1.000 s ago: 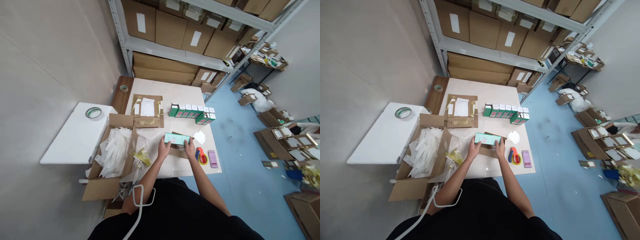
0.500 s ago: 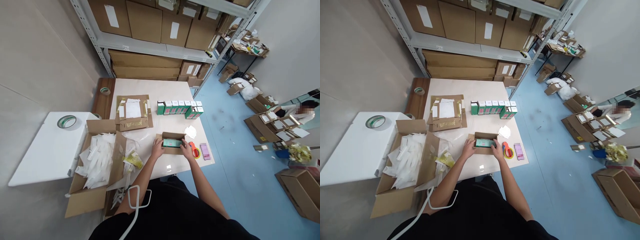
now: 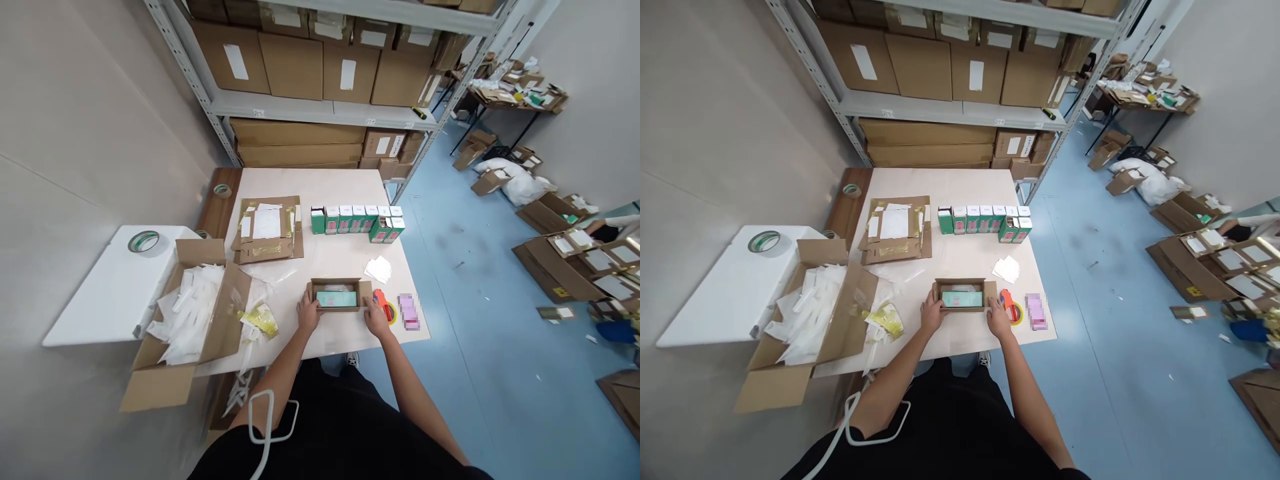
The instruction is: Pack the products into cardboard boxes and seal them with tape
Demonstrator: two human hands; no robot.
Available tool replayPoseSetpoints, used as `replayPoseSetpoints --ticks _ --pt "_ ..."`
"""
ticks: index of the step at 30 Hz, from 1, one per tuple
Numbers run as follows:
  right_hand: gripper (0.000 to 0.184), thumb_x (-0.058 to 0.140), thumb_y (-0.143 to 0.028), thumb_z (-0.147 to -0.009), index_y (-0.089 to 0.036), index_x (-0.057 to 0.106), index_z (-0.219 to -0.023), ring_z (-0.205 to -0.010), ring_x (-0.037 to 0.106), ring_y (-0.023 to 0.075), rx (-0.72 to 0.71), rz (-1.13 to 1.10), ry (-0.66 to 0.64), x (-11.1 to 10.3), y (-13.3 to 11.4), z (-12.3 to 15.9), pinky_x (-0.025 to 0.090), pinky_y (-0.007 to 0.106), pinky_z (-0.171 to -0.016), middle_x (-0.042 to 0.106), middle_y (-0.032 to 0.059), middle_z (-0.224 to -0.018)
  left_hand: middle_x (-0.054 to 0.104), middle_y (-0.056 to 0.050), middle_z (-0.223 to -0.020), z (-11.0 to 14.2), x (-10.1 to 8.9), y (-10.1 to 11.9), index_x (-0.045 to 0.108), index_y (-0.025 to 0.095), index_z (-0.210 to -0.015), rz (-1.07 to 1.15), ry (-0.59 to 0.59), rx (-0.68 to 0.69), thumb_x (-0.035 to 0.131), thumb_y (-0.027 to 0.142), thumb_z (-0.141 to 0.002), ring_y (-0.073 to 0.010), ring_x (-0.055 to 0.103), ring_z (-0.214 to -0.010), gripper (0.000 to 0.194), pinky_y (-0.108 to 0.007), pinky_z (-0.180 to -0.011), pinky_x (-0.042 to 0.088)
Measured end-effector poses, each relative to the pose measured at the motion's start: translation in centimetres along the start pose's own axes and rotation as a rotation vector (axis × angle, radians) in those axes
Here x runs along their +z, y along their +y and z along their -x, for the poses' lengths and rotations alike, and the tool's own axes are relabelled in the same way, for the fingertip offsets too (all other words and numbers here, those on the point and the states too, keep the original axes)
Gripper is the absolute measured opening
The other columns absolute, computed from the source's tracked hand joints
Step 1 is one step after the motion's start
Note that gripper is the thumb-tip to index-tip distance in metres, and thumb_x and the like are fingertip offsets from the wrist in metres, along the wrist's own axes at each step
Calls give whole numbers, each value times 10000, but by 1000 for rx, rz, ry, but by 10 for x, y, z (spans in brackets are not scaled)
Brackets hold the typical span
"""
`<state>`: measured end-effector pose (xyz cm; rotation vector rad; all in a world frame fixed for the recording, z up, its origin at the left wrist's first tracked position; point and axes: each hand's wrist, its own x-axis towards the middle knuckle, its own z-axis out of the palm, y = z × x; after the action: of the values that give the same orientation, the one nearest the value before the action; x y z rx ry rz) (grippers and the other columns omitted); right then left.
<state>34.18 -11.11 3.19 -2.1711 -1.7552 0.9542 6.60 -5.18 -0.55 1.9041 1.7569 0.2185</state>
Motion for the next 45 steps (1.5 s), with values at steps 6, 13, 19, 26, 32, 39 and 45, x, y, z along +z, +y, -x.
replayPoseSetpoints --ticks 6,13,19,26,32,39,45 --pt "581 492 -181 -919 -157 546 -1497 -1528 392 332 -163 -112 120 8 22 5 415 548 -1194 554 151 -1541 515 -118 -1428 42 22 24 632 198 -804 147 123 -138 807 265 -808 -286 623 -1182 187 -385 -963 517" --pt "395 435 -219 -987 -206 681 -1296 -1396 545 308 -518 -301 384 -11 8 3 459 590 -1146 715 128 -1306 577 -74 -1180 110 21 41 604 206 -786 293 294 -292 743 251 -819 -224 634 -981 150 -358 -900 527" --pt "384 424 -202 -1016 -224 674 -1305 -1338 589 272 -832 -438 326 -3 -78 6 492 550 -1136 716 113 -1299 571 -93 -1366 182 -11 14 618 217 -750 341 505 -360 756 211 -741 -302 565 -1276 138 -434 -1070 483" --pt "436 447 -230 -1008 -228 634 -1402 -1354 577 265 -1025 -370 -27 22 -176 26 470 507 -1171 656 121 -1409 570 -102 -1477 269 -36 -14 625 222 -769 315 696 -548 697 285 -834 -331 573 -1348 115 -417 -1014 517" --pt "499 477 -234 -985 -237 585 -1473 -1446 485 271 -1097 -181 -194 47 -264 16 390 492 -1232 555 113 -1533 621 -70 -1453 291 -51 -33 645 266 -806 304 679 -690 701 285 -836 -343 470 -1464 67 -453 -1081 493" --pt "490 498 -218 -993 -246 588 -1473 -1495 424 265 -1243 30 -412 101 -373 -18 375 477 -1228 432 103 -1636 651 -67 -1417 288 -73 -62 692 258 -810 301 632 -677 711 328 -853 -338 620 -1294 84 -392 -979 544" --pt "469 549 -12 -831 -161 757 -1224 -1528 375 297 -1210 326 -499 167 -447 -46 357 481 -1237 378 113 -1674 599 -72 -1492 291 -85 -81 743 253 -821 340 630 -675 769 250 -807 -314 663 -1243 30 -415 -1031 525"
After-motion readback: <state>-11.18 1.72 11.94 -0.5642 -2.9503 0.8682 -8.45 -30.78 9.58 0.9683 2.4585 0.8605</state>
